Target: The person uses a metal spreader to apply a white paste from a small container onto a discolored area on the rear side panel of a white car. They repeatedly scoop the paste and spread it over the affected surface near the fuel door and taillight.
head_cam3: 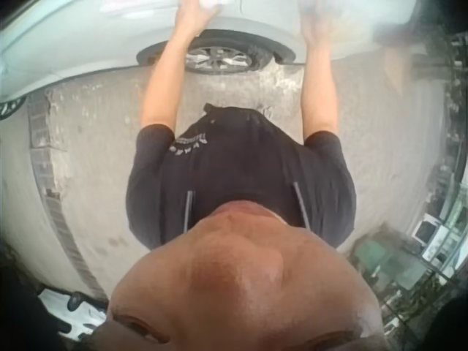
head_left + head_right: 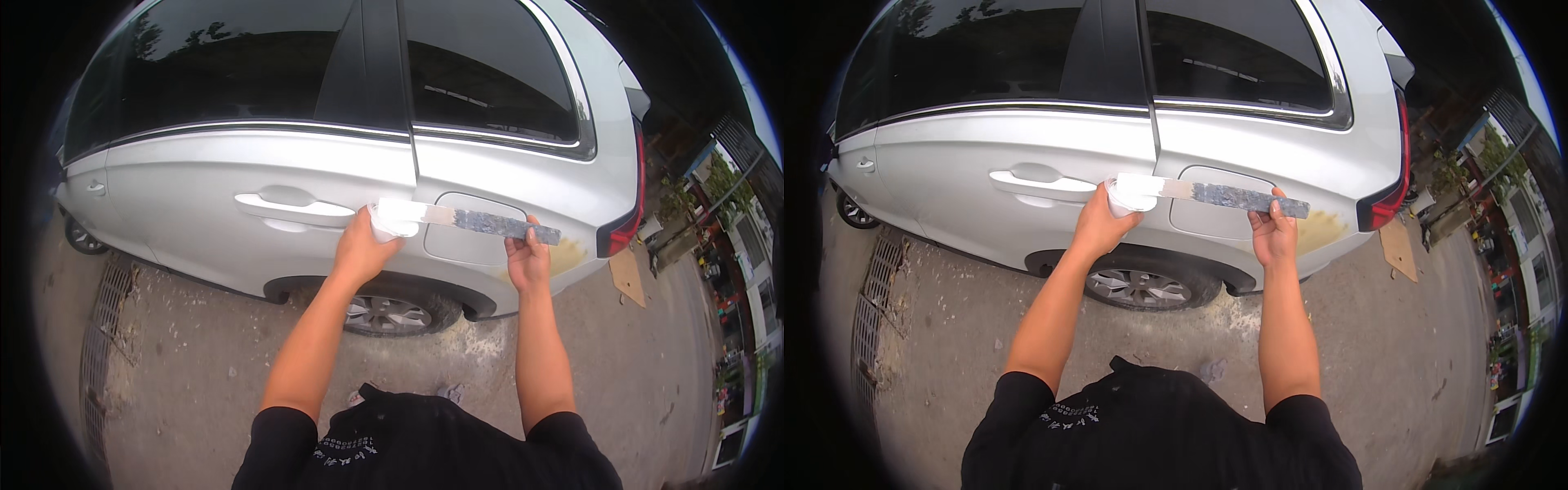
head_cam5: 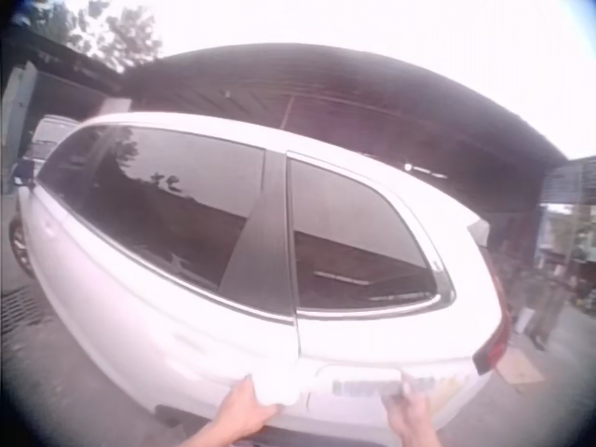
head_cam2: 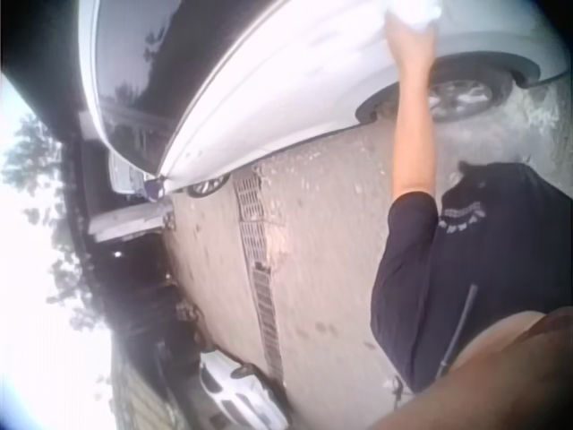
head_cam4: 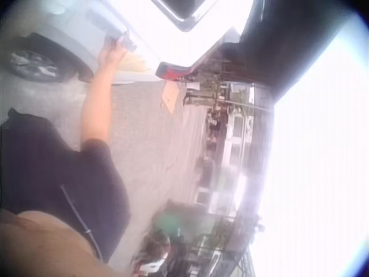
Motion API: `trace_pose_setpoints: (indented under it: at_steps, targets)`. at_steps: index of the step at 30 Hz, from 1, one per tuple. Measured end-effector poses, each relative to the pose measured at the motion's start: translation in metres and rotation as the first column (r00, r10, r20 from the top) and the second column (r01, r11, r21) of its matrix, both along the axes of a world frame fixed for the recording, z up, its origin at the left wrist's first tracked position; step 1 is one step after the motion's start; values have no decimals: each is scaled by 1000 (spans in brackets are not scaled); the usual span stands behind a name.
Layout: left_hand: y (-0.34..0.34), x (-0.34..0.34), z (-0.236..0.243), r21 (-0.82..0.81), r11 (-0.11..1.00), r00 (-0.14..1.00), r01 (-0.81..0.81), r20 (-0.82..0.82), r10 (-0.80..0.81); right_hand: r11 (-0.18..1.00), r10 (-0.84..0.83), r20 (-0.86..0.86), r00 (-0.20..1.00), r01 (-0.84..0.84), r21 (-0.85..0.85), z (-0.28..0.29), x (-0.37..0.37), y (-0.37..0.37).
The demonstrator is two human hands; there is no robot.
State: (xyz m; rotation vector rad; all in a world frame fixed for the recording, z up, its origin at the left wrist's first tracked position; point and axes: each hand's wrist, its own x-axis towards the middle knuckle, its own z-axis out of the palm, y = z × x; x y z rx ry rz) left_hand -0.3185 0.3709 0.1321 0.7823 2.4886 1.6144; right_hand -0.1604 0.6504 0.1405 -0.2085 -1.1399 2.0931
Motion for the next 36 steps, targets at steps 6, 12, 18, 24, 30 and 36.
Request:
trace_pose_setpoints:
  at_steps: [6, 12, 18, 24, 30, 36]
  targets:
    - [-3, -2, 5, 42, 998, 998, 52, -24, -51, 999, -17, 4, 1000, 16, 38, -3, -1, 2]
    - [-4, -6, 4, 16, 998, 998, 67, -1, -67, 999, -42, -20, 999, 42, 27, 2, -2, 3]
    - [-2, -13, -1, 39, 997, 997, 72, -19, -71, 998, 0, -19, 1000, 1, 61, 8, -6, 3]
    - [-6, -15, -5, 9, 999, 997, 39, -66, -38, 999, -47, 4, 999, 47, 26, 10, -10, 2]
    - [-9, -15, 4, -25, 997, 998, 70, 7, -70, 998, -61, 29, 998, 61, -7, 6, -12, 3]
    - [-10, -14, 5, -20, 997, 998, 68, 0, -68, 1000, 8, 5, 1000, -8, 1, -2, -9, 11]
